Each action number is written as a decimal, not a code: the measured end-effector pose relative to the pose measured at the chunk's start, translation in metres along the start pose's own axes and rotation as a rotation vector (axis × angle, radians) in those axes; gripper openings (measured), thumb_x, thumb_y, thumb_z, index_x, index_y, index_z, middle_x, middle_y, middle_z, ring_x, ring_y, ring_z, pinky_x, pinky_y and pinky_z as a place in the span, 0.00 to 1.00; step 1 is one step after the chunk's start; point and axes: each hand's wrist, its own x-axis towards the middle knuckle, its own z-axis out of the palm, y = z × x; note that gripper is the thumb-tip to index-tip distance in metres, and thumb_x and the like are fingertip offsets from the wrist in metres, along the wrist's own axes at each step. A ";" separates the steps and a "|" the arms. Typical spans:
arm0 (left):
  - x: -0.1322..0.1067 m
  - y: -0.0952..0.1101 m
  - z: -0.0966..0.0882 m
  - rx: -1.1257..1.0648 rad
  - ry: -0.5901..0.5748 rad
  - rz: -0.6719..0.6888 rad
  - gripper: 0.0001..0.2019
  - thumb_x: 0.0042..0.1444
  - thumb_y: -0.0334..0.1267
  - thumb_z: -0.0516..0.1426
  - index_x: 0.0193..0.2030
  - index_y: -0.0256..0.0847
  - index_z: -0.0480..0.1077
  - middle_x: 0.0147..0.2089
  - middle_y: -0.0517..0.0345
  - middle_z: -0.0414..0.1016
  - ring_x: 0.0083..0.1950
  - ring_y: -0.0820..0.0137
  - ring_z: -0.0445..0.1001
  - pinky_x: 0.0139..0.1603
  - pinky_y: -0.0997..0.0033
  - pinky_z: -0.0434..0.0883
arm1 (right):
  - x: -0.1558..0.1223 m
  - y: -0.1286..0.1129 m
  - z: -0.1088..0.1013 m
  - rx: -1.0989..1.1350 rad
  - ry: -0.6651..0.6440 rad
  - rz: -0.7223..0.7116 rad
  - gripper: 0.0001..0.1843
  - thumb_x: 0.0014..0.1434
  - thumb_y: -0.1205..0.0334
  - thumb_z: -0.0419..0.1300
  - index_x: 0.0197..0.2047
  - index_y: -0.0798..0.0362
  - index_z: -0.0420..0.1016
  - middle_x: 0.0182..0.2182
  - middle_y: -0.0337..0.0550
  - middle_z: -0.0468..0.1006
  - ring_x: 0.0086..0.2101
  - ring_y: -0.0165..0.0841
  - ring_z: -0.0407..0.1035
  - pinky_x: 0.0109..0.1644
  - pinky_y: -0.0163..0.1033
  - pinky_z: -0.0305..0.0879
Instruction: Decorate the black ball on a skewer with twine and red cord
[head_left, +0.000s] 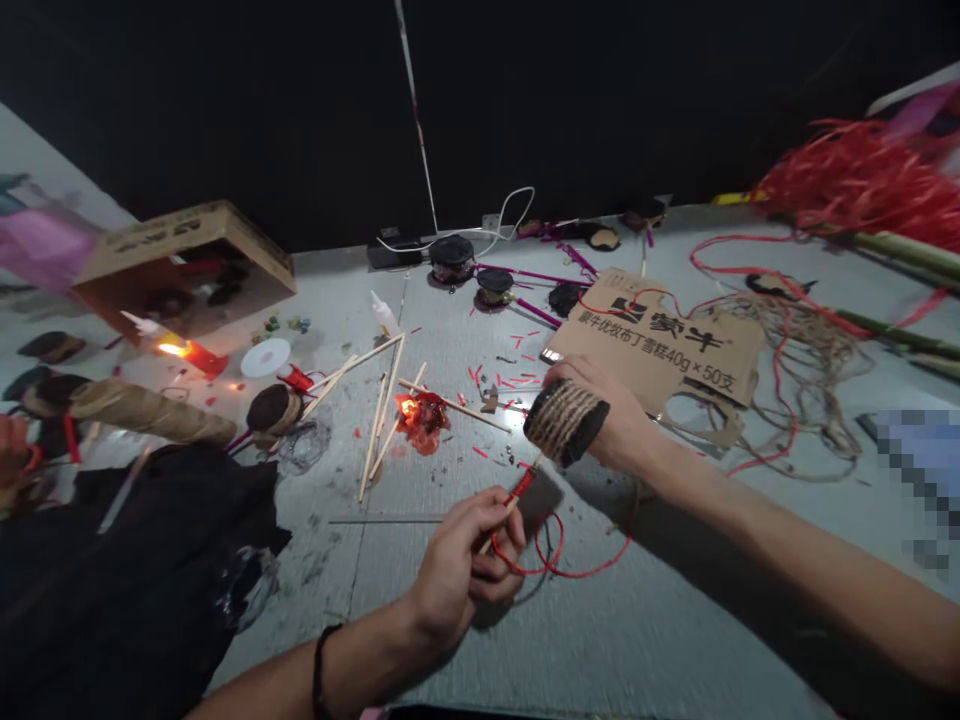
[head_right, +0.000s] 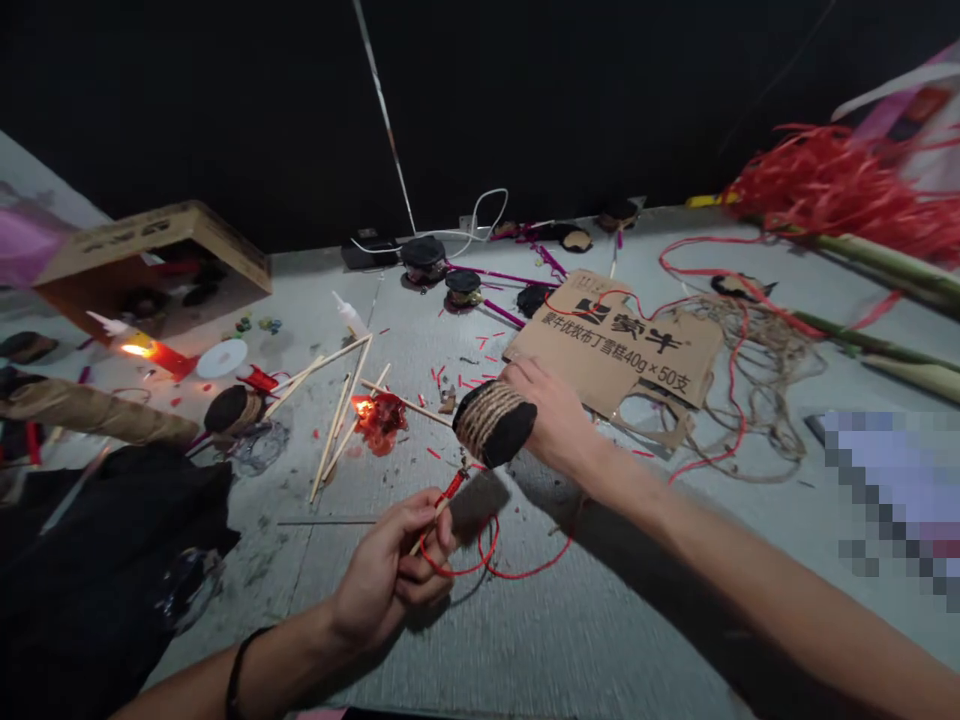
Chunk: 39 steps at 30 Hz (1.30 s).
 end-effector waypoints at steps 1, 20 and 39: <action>0.000 0.000 0.000 -0.002 0.001 -0.001 0.13 0.65 0.45 0.62 0.33 0.40 0.68 0.20 0.77 0.46 0.18 0.83 0.34 0.17 0.83 0.41 | 0.000 0.001 -0.005 0.023 -0.005 0.027 0.10 0.66 0.67 0.58 0.48 0.48 0.75 0.43 0.51 0.84 0.43 0.47 0.79 0.44 0.48 0.75; 0.009 0.015 -0.005 0.006 0.166 0.254 0.20 0.64 0.54 0.71 0.41 0.39 0.74 0.27 0.69 0.59 0.23 0.81 0.57 0.25 0.81 0.59 | -0.076 -0.016 -0.042 0.514 -0.083 0.456 0.18 0.77 0.43 0.55 0.44 0.47 0.72 0.27 0.40 0.76 0.26 0.37 0.70 0.30 0.43 0.65; 0.019 0.006 -0.016 0.226 0.238 0.241 0.24 0.66 0.59 0.67 0.51 0.39 0.77 0.34 0.58 0.77 0.21 0.84 0.57 0.20 0.82 0.54 | -0.087 -0.043 -0.029 0.587 -0.135 0.364 0.11 0.78 0.51 0.52 0.46 0.44 0.71 0.33 0.46 0.84 0.31 0.41 0.78 0.36 0.49 0.74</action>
